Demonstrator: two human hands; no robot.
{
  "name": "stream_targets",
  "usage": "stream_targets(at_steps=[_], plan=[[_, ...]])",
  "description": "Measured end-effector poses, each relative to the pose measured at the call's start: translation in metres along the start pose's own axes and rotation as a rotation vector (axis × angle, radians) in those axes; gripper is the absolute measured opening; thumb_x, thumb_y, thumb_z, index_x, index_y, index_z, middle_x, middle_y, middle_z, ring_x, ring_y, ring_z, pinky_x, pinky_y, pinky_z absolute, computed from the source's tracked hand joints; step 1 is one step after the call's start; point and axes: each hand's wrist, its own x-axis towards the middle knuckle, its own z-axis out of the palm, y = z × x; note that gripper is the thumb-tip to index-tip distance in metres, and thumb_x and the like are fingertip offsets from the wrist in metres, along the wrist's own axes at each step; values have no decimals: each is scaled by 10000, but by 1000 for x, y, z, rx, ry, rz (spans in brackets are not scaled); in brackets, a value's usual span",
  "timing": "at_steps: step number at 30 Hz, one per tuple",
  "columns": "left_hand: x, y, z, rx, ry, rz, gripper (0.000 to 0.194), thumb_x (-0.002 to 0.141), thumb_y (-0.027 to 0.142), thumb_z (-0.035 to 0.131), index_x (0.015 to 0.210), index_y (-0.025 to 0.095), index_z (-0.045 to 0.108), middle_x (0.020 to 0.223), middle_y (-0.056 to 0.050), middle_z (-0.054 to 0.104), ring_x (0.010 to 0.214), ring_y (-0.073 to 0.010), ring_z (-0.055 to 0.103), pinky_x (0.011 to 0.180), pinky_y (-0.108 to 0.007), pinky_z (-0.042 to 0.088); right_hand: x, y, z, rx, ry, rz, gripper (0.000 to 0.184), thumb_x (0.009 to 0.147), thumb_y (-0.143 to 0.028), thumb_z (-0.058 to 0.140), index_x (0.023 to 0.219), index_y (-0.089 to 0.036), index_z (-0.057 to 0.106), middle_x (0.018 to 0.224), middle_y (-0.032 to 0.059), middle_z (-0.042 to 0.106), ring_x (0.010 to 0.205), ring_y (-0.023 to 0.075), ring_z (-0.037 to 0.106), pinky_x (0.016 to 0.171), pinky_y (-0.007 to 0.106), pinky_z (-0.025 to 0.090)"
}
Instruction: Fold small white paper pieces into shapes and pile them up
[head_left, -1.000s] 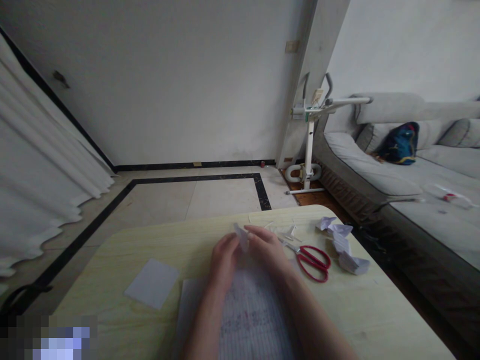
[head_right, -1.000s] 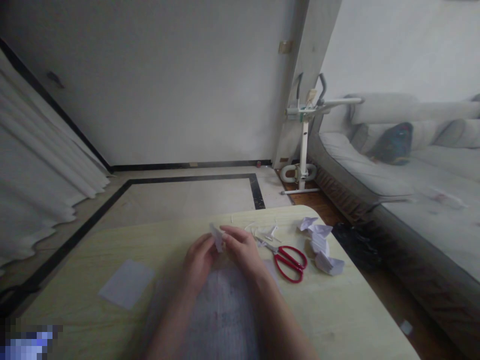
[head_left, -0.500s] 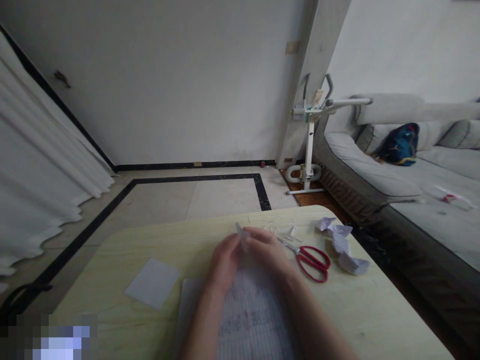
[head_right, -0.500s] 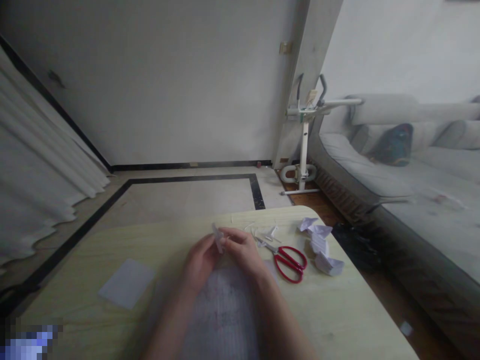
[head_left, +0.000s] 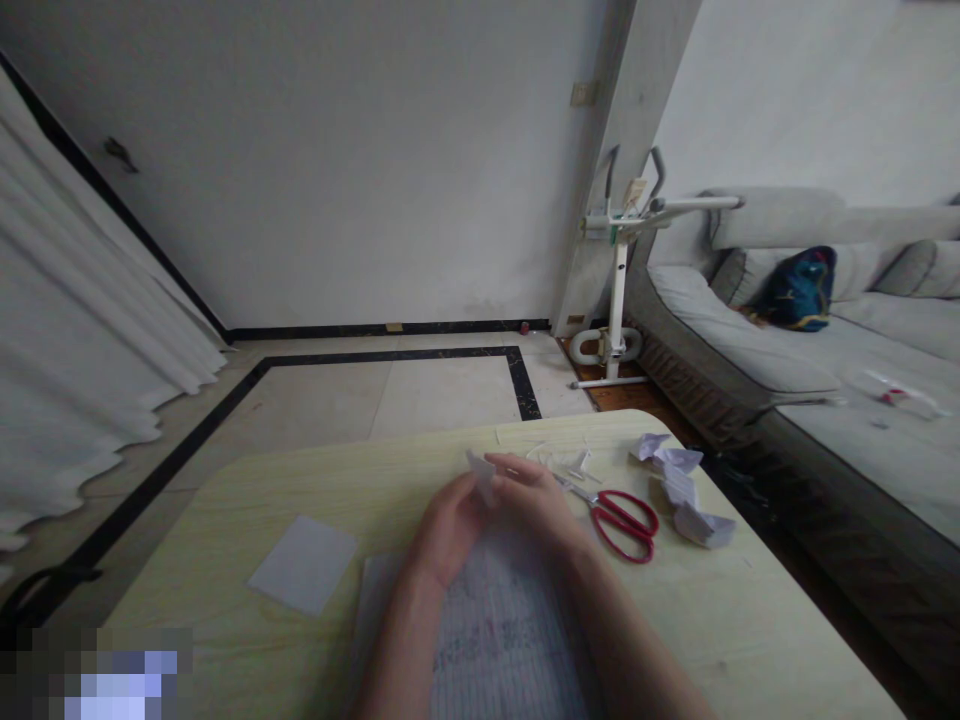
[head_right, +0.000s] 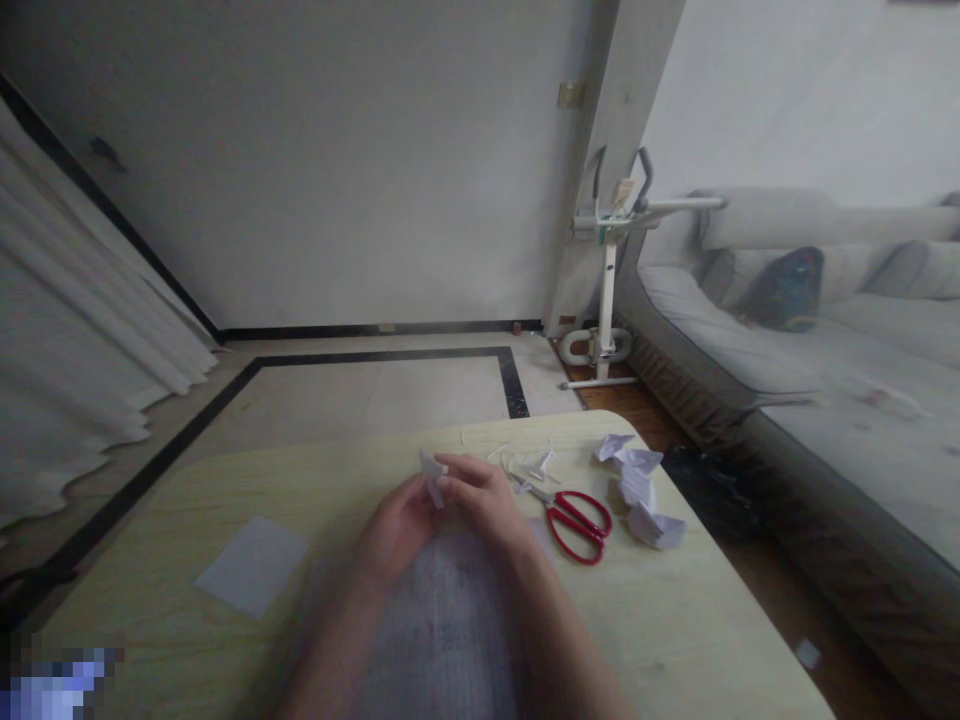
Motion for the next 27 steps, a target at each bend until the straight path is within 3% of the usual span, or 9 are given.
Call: stream_targets(at_steps=[5, 14, 18, 23, 27], plan=[[2, -2, -1, -17, 25, 4, 184, 805, 181, 595, 928, 103, 706, 900, -76, 709, 809, -145, 636, 754, -237, 493, 0, -2, 0, -63, -9, -15, 284, 741, -304, 697, 1018, -240, 714, 920, 24, 686, 824, 183, 605, 763, 305, 453], [-2, 3, 5, -51, -48, -39, 219, 814, 206, 549, 932, 106, 704, 887, -85, 707, 803, -159, 637, 748, -260, 499, 2, 2, 3, -87, 71, 2, 309, 722, -338, 699, 1007, -221, 711, 814, 24, 686, 736, 180, 604, 664, 289, 464], [-2, 2, 9, 22, -33, 38, 242, 757, 168, 543, 936, 127, 701, 910, -80, 702, 819, -186, 637, 727, -288, 496, 4, 0, 4, -17, 112, 17, 299, 704, -339, 710, 974, -211, 720, 831, 31, 701, 732, 184, 618, 675, 297, 474], [-2, -4, 11, 225, 75, 163, 255, 701, 151, 580, 923, 142, 705, 1002, -81, 695, 955, -237, 619, 829, -329, 468, 5, 0, 4, 34, 132, 13, 292, 682, -347, 723, 933, -196, 725, 840, 41, 713, 762, 200, 633, 694, 309, 486], [-4, -4, 14, 266, 22, 178, 262, 718, 186, 589, 948, 134, 701, 1018, -99, 692, 977, -253, 613, 838, -339, 463, 5, 0, 5, 69, 146, 5, 247, 677, -346, 729, 876, -200, 731, 860, 42, 715, 791, 203, 633, 731, 317, 485]])
